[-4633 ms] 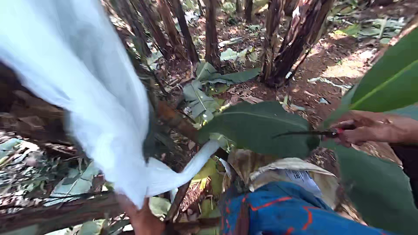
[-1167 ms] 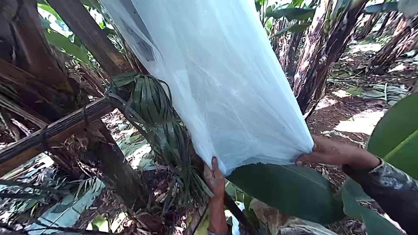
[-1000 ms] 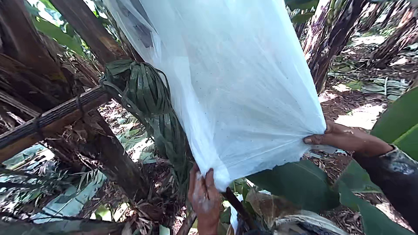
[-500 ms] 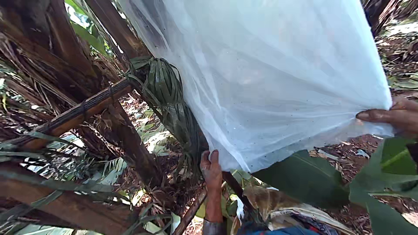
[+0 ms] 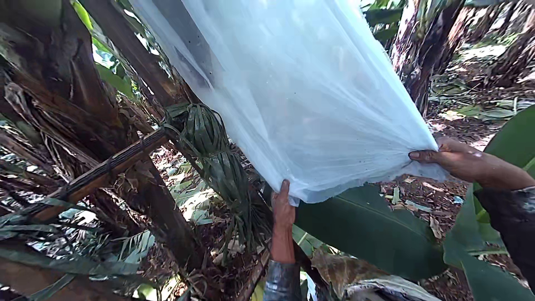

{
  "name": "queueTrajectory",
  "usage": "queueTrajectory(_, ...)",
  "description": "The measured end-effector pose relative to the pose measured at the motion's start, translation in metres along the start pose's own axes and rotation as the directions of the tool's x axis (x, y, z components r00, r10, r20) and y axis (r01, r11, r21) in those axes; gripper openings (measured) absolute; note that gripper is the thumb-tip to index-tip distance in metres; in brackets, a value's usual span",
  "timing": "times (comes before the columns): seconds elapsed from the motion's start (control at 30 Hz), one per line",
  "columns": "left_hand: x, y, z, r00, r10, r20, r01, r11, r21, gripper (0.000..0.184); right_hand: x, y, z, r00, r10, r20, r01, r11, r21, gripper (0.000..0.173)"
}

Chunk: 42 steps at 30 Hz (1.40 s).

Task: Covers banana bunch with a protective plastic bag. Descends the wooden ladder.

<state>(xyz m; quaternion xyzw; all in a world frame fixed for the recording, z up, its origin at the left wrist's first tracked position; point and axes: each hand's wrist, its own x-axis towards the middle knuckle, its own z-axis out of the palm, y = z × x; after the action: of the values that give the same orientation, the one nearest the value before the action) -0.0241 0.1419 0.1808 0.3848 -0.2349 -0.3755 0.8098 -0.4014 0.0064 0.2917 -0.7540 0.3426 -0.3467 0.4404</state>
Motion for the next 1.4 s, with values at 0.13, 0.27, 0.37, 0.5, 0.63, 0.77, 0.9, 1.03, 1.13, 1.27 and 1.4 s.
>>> queueTrajectory(0.13,-0.018,0.006,0.013,0.987,-0.111,-0.114,0.086,0.975,-0.206,0.031,0.011,0.005,0.033,0.997,0.076,0.007,-0.076,0.989,0.126,0.018)
queueTrajectory(0.27,-0.039,0.007,0.002,0.978,0.119,0.168,-0.137,0.986,0.095,0.086,0.023,0.009,0.057,0.987,0.137,0.081,-0.15,0.971,0.184,0.018)
queueTrajectory(0.37,-0.037,0.032,-0.012,0.902,0.098,0.421,-0.378,0.653,0.657,0.082,0.033,0.008,0.062,0.971,0.131,0.2,-0.168,0.969,0.183,0.015)
queueTrajectory(0.5,-0.007,0.056,-0.027,0.851,-0.267,0.453,-0.362,0.327,0.873,0.048,0.052,0.017,0.07,0.883,0.114,0.456,-0.187,0.975,0.118,0.017)
queueTrajectory(0.63,-0.016,0.064,-0.037,0.871,-0.341,0.352,-0.052,0.65,0.759,0.038,0.065,0.018,0.075,0.774,0.079,0.628,-0.143,0.988,0.051,0.027)
queueTrajectory(0.77,-0.032,0.031,-0.026,0.964,-0.181,0.192,0.121,0.95,0.288,0.013,0.063,0.041,0.091,0.772,-0.096,0.629,-0.219,0.888,0.404,0.009)
queueTrajectory(0.9,-0.02,0.022,-0.038,0.898,0.19,0.398,-0.422,0.631,0.651,0.057,0.055,0.056,0.136,0.837,-0.311,0.45,-0.218,0.564,0.796,0.021)
queueTrajectory(1.03,0.004,0.039,-0.017,0.959,-0.125,0.253,-0.273,-0.179,0.945,0.034,0.046,0.021,0.217,0.836,-0.378,0.398,-0.247,0.388,0.888,0.032)
queueTrajectory(1.13,0.005,0.043,0.012,0.956,-0.25,0.154,-0.226,-0.294,0.929,0.04,0.061,-0.003,0.274,0.898,-0.302,0.321,-0.101,0.567,0.817,0.018)
queueTrajectory(1.27,-0.005,0.066,0.028,0.925,-0.361,0.115,-0.265,-0.399,0.878,0.04,0.097,-0.001,0.286,0.915,-0.337,0.222,0.222,0.88,0.42,0.027)
queueTrajectory(1.4,-0.025,0.087,0.036,0.904,-0.174,0.391,-0.416,-0.572,0.707,0.031,0.113,-0.017,0.282,0.844,-0.469,0.259,0.465,0.882,0.081,0.026)
